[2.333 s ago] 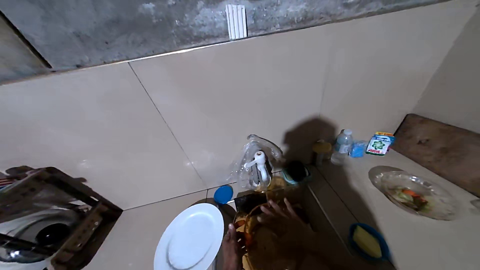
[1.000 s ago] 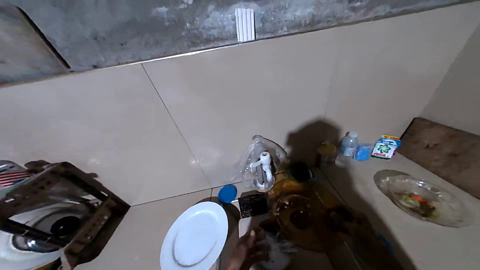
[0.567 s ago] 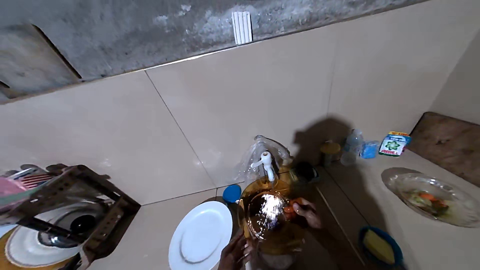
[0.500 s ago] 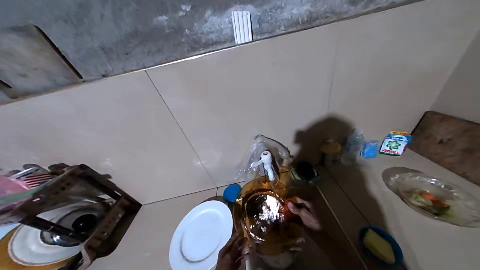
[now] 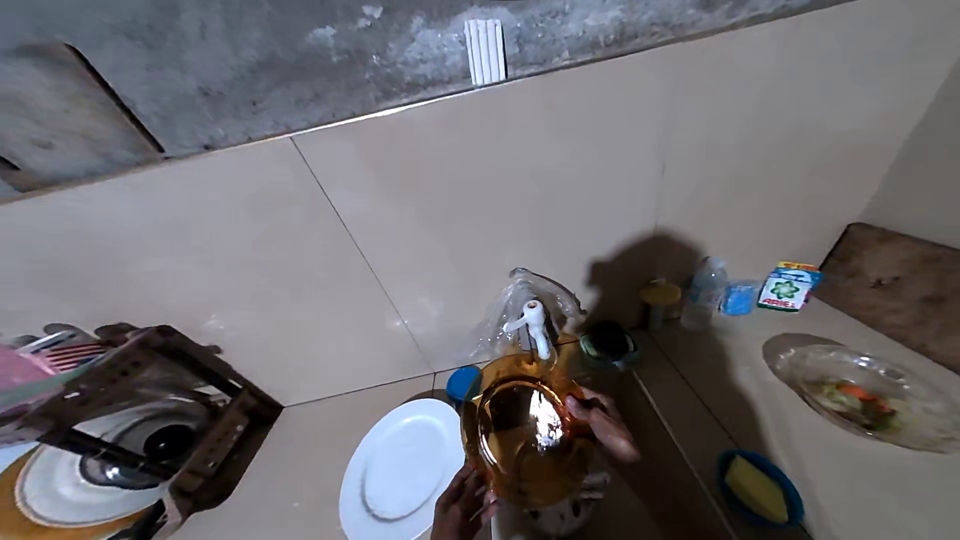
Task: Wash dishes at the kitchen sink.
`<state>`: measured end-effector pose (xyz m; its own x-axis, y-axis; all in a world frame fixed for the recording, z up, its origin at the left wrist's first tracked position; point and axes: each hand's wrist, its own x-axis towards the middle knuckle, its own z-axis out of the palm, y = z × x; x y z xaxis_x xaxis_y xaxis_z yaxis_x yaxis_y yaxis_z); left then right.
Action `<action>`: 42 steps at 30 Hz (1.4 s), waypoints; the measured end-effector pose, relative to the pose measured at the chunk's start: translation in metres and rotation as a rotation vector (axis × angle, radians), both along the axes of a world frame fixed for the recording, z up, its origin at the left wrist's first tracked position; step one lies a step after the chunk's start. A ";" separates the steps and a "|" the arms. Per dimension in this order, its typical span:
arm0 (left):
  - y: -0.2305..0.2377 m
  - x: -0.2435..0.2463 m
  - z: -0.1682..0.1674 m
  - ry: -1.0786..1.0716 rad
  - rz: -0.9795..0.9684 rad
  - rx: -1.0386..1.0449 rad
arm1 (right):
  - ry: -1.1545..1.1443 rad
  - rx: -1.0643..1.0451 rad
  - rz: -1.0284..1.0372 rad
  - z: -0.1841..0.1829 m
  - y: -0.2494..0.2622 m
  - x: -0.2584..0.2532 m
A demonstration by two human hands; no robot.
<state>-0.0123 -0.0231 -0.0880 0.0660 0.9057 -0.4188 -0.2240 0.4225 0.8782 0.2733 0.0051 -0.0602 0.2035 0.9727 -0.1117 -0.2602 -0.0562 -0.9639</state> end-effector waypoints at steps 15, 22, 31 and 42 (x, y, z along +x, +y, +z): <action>0.010 0.088 -0.001 -0.080 -0.209 0.060 | 0.090 -0.079 -0.414 -0.003 -0.057 0.066; 0.009 0.085 -0.001 -0.038 -0.226 0.067 | 0.181 -0.106 -0.413 -0.007 -0.057 0.067; 0.000 0.059 0.017 0.012 -0.233 0.082 | 0.136 -0.156 -0.420 0.007 -0.088 0.064; 0.015 0.034 0.013 -0.268 -0.151 0.176 | 0.270 -0.132 -0.008 -0.015 -0.033 0.035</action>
<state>0.0218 -0.0082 -0.0753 0.2915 0.9340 -0.2067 -0.4026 0.3158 0.8592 0.3085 -0.0283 -0.0751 0.1570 0.9447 -0.2880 -0.5070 -0.1731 -0.8444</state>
